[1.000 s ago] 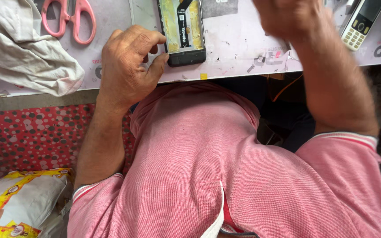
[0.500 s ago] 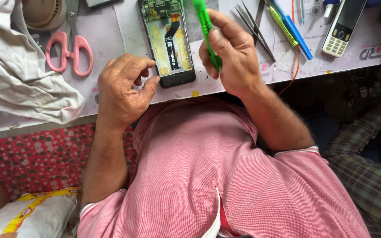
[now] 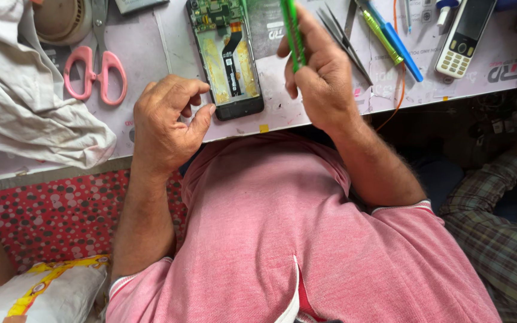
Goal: The person removes a battery from a mobile phone by hand and uses a tool to work on the internal circuit board, handling internal components and wires.
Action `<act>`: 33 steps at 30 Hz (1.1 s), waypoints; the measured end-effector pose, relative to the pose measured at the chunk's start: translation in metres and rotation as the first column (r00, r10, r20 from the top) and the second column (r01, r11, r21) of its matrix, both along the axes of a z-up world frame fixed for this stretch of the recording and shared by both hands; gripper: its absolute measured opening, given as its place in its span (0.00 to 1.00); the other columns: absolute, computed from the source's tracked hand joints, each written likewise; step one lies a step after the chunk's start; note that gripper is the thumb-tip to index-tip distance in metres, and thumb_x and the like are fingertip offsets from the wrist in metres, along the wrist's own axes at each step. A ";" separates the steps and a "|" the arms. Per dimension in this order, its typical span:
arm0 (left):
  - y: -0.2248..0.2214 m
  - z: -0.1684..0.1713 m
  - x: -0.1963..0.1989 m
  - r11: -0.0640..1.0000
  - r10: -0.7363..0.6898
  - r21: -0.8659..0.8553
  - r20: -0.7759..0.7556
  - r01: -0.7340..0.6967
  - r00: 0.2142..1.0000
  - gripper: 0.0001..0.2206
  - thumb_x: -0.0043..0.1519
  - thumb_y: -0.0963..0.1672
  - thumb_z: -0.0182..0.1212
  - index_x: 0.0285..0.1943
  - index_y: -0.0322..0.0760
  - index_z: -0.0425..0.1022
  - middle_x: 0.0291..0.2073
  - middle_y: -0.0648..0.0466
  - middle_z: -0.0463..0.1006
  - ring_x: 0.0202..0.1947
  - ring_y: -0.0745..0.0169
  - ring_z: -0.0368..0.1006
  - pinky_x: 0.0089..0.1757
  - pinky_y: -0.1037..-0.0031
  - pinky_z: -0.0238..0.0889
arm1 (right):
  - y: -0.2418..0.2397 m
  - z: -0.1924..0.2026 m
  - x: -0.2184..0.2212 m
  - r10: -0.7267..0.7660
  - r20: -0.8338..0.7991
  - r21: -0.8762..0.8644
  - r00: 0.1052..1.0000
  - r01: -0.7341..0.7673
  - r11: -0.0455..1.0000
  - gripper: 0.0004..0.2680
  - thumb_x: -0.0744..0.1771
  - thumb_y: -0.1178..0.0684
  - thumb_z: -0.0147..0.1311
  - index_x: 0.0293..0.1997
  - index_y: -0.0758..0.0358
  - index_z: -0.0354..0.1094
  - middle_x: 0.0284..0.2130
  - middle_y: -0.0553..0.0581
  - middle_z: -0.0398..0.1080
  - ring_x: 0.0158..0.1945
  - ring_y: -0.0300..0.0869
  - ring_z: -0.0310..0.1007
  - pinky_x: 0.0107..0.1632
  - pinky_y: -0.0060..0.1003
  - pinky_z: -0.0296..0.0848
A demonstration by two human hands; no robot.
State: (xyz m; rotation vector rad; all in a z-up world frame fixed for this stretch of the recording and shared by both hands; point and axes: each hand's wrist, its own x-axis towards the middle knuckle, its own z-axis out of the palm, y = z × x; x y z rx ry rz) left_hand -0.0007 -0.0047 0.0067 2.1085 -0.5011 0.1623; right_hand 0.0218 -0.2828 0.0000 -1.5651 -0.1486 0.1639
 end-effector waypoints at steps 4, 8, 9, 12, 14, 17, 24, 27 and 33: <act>0.004 -0.005 -0.001 1.000 -0.022 0.002 0.023 0.022 0.999 0.13 0.59 0.38 0.73 0.49 0.38 0.75 0.35 0.57 0.75 0.29 0.64 0.69 0.40 0.68 0.62 | -0.005 0.011 -0.005 0.020 0.441 -0.590 0.897 0.273 0.760 0.27 0.69 0.70 0.47 0.80 0.63 0.44 0.58 0.66 0.65 0.52 0.46 0.74 0.55 0.39 0.78; 0.005 -0.008 0.000 1.000 -0.015 0.017 0.041 0.014 0.999 0.14 0.59 0.39 0.74 0.50 0.38 0.75 0.35 0.57 0.75 0.30 0.63 0.69 0.42 0.66 0.59 | -0.003 0.021 -0.007 0.227 0.641 -0.738 0.733 0.508 0.444 0.22 0.70 0.65 0.58 0.73 0.63 0.53 0.61 0.72 0.62 0.64 0.61 0.66 0.66 0.50 0.72; 0.005 -0.009 -0.001 0.999 -0.011 0.035 0.056 0.009 0.998 0.14 0.59 0.39 0.74 0.50 0.38 0.75 0.35 0.57 0.75 0.30 0.63 0.69 0.43 0.65 0.58 | 0.001 0.020 -0.006 0.245 0.585 -0.785 0.773 0.463 0.412 0.20 0.70 0.62 0.60 0.71 0.64 0.56 0.58 0.70 0.65 0.60 0.58 0.68 0.62 0.49 0.72; 0.002 -0.010 -0.003 0.992 0.044 0.109 0.126 -0.058 0.991 0.13 0.59 0.39 0.75 0.49 0.37 0.76 0.36 0.57 0.75 0.37 0.60 0.71 0.46 0.63 0.56 | 0.016 0.012 -0.005 0.282 0.416 -0.883 0.864 0.310 0.354 0.16 0.73 0.56 0.62 0.68 0.65 0.64 0.50 0.63 0.72 0.52 0.49 0.72 0.53 0.46 0.72; 0.000 -0.010 -0.004 0.981 0.081 0.160 0.181 -0.110 0.980 0.12 0.59 0.40 0.74 0.48 0.37 0.76 0.38 0.56 0.75 0.41 0.58 0.72 0.47 0.62 0.55 | 0.026 0.007 -0.004 0.291 0.328 -0.906 0.899 0.212 0.367 0.14 0.74 0.54 0.60 0.67 0.65 0.65 0.46 0.60 0.74 0.50 0.46 0.71 0.53 0.45 0.71; -0.001 -0.011 -0.007 0.961 0.094 0.235 0.222 -0.147 0.970 0.10 0.59 0.41 0.72 0.47 0.38 0.77 0.38 0.54 0.74 0.42 0.55 0.71 0.47 0.61 0.56 | 0.036 0.007 -0.015 0.332 0.462 -0.873 0.822 0.356 0.333 0.16 0.71 0.54 0.62 0.66 0.66 0.65 0.42 0.57 0.75 0.50 0.48 0.71 0.52 0.49 0.70; -0.004 -0.009 -0.006 0.958 0.012 0.275 0.255 -0.084 0.967 0.07 0.61 0.40 0.68 0.47 0.36 0.78 0.37 0.55 0.73 0.39 0.55 0.70 0.45 0.61 0.56 | 0.056 0.027 -0.027 0.289 0.435 -0.828 0.853 0.253 0.501 0.17 0.71 0.55 0.62 0.67 0.65 0.61 0.54 0.62 0.74 0.50 0.49 0.74 0.53 0.46 0.73; -0.004 -0.010 -0.006 0.954 -0.001 0.289 0.259 -0.076 0.966 0.07 0.60 0.40 0.67 0.45 0.35 0.77 0.37 0.54 0.73 0.39 0.55 0.70 0.44 0.61 0.56 | 0.055 0.036 -0.026 0.216 0.374 -0.737 0.902 0.148 0.660 0.20 0.70 0.57 0.63 0.67 0.68 0.58 0.55 0.65 0.72 0.44 0.47 0.73 0.48 0.43 0.75; -0.002 -0.013 -0.007 0.953 -0.018 0.297 0.265 -0.064 0.964 0.05 0.61 0.41 0.67 0.40 0.36 0.75 0.36 0.54 0.71 0.39 0.55 0.69 0.44 0.61 0.56 | 0.052 0.033 -0.016 0.023 -0.028 -0.375 0.999 -0.032 0.926 0.22 0.67 0.65 0.63 0.67 0.71 0.55 0.59 0.63 0.66 0.31 0.33 0.72 0.30 0.26 0.72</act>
